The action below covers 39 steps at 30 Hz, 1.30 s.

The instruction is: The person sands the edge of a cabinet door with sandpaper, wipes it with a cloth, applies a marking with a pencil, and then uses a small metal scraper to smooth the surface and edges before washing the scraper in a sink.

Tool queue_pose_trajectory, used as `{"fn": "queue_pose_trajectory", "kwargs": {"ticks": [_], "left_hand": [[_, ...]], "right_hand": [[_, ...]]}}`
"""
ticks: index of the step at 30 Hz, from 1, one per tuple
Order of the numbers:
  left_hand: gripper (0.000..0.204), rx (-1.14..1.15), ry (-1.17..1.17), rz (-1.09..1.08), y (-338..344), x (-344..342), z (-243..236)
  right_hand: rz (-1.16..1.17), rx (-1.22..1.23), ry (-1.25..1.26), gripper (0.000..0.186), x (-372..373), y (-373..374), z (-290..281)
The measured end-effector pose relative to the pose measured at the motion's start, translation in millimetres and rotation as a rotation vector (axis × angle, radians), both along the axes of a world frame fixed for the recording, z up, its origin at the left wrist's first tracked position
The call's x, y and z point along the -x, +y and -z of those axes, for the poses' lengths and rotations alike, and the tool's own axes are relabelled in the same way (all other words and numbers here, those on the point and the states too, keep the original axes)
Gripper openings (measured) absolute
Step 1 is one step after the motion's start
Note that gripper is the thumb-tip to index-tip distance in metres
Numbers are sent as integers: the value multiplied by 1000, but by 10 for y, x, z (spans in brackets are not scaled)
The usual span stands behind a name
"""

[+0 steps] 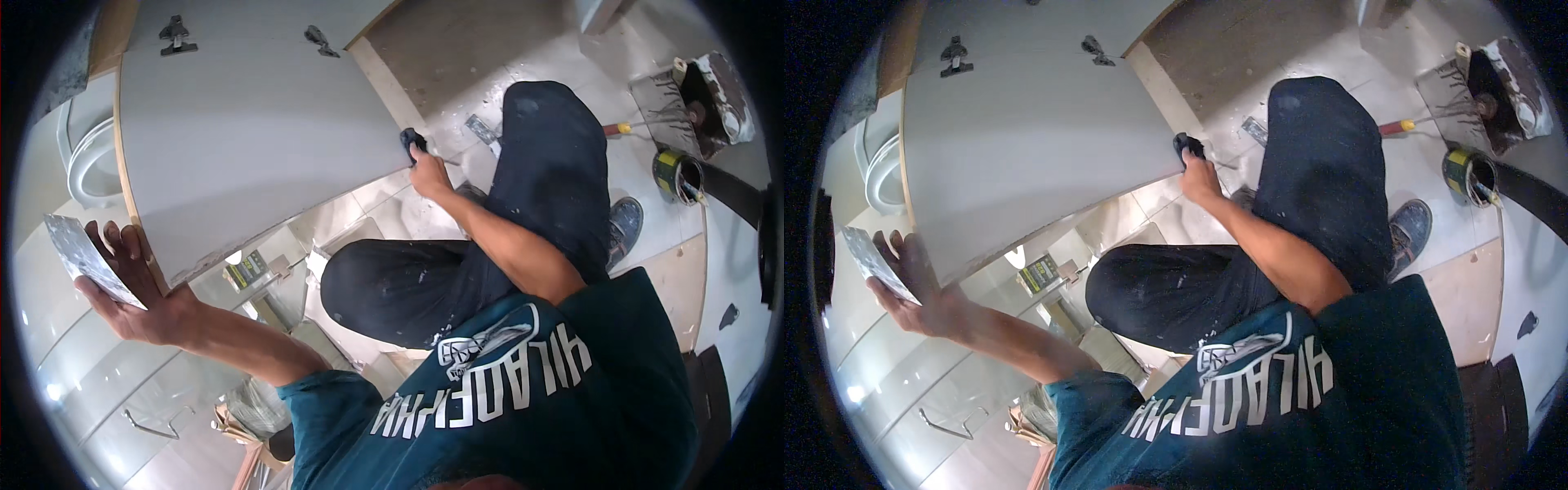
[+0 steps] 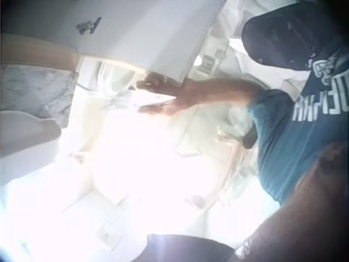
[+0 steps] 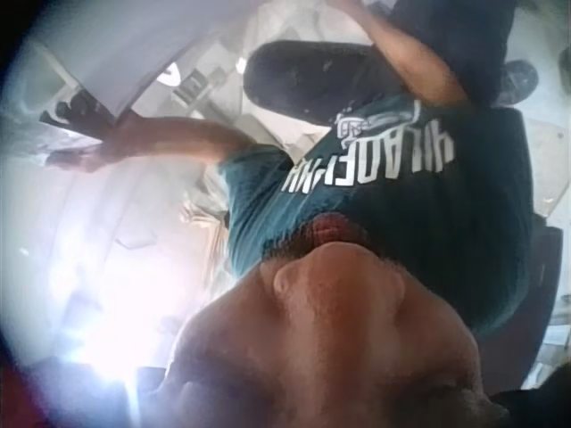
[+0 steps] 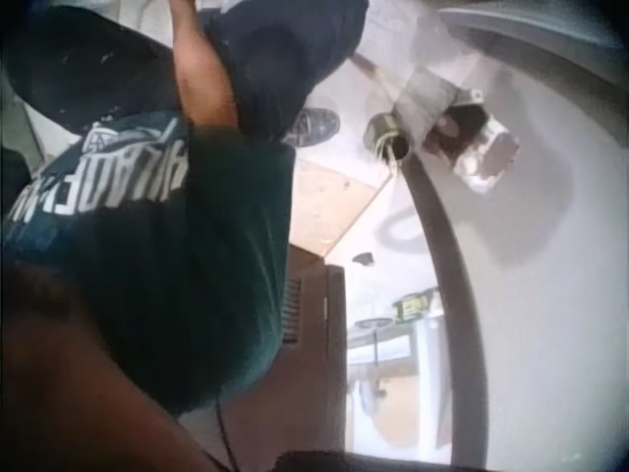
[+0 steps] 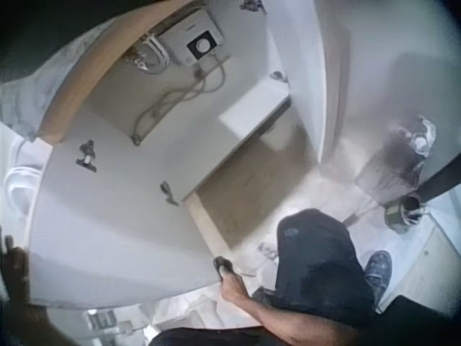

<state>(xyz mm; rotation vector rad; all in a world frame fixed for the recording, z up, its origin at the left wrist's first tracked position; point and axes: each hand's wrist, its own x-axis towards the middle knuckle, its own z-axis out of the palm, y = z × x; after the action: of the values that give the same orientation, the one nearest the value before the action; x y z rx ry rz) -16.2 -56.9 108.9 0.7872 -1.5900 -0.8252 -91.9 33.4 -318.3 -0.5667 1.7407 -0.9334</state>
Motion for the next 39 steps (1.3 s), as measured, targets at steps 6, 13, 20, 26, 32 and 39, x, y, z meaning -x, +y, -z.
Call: {"fn": "queue_pose_trajectory", "kwargs": {"ticks": [6,13,20,26,32,39], "left_hand": [[49,7,-72,-115,109,381,9],[42,-5,-68,-156,136,365,9],[39,90,-118,-299,187,469,20],[41,37,-59,-186,230,468,49],[55,64,-103,-216,167,350,74],[55,71,-15,-76,-222,-199,56]], "right_hand": [[360,37,-174,43,-112,-27,927],[265,-251,-257,44,115,378,742],[441,-116,-189,44,139,318,663],[-296,-276,95,40,181,511,630],[-556,-258,606,36,515,798,272],[184,-269,542,23,1575,788,583]]}}
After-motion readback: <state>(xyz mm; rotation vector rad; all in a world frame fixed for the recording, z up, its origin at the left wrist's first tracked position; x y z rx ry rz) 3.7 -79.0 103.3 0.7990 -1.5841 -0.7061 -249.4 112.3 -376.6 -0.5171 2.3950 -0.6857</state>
